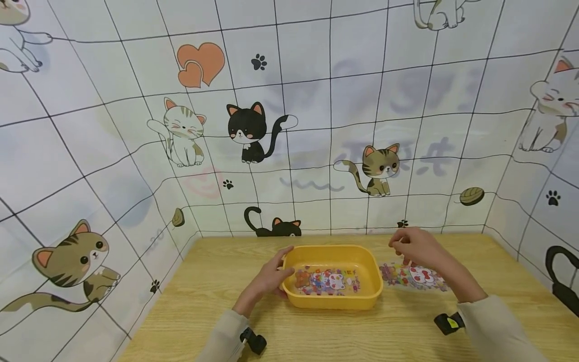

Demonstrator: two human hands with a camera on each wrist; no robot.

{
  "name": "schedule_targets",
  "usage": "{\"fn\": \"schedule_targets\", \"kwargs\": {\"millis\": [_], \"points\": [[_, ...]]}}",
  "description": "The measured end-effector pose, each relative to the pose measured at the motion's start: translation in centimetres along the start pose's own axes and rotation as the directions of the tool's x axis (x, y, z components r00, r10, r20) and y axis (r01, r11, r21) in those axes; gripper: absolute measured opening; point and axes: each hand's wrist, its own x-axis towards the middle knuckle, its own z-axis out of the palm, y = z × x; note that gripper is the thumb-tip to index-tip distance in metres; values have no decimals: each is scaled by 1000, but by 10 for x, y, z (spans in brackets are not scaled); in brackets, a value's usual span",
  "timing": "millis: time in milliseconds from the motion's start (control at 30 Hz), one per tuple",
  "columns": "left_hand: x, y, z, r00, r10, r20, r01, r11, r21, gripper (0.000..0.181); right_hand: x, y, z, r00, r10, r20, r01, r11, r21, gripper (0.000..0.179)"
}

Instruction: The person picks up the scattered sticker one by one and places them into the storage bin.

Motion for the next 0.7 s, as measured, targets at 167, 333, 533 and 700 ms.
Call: {"fn": "schedule_targets", "kwargs": {"millis": [167, 333, 533, 700], "points": [[-1, -2, 2, 1000, 1, 1, -1, 1000, 3, 64, -10, 19, -7, 1000, 21, -20, -21, 1000, 5, 27], [-2, -3, 3, 1000, 3, 1, -3, 1000, 2, 64, -20, 42, -10, 997, 56, -50, -56, 998, 2, 26], [-3, -3, 5, 1000, 3, 11, -3, 1000, -6, 65, -32, 75, -12, 991, 128, -45, -132, 988, -85, 29], [-4, -1, 3, 1000, 8, 4, -8, 1000, 3, 65, -34, 97, -15, 983, 177, -43, -181, 972, -148, 36]]}}
